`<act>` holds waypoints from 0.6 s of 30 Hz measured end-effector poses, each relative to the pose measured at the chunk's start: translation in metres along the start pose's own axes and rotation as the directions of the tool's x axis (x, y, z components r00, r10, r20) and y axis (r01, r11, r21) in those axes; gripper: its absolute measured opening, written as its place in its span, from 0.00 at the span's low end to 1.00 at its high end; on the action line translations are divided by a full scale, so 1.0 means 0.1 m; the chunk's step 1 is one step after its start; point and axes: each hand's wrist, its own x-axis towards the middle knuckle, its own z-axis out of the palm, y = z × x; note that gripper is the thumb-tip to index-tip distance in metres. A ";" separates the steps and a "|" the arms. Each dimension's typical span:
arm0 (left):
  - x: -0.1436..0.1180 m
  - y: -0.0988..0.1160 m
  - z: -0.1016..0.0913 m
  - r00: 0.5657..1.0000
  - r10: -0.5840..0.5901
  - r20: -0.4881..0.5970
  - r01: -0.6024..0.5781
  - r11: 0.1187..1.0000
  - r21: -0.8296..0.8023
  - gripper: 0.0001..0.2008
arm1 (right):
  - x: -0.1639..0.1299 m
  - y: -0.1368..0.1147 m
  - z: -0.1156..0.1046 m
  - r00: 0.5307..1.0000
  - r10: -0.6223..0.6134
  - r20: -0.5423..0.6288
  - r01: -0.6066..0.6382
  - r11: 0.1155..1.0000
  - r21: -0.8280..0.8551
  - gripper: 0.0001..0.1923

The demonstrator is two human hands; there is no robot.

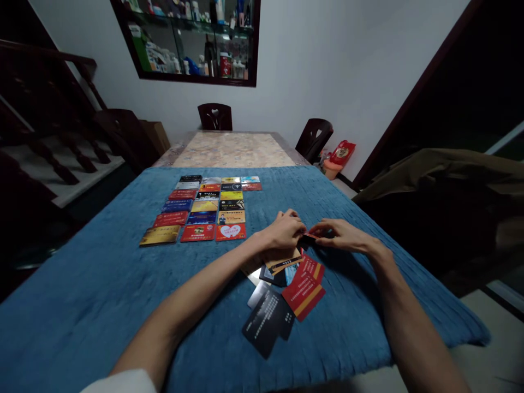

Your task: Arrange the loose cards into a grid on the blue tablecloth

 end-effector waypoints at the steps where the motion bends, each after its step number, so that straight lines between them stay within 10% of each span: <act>1: 0.01 -0.03 0.00 1.000 -0.015 -0.017 0.015 1.000 -0.015 0.11 | 0.00 0.00 -0.01 1.000 0.003 -0.003 -0.003 1.000 0.024 0.22; 18: 0.05 -0.40 0.01 0.924 -0.279 -0.263 0.233 0.953 -0.193 0.14 | 0.14 0.05 0.11 0.957 0.013 -0.290 -0.029 0.998 -0.053 0.14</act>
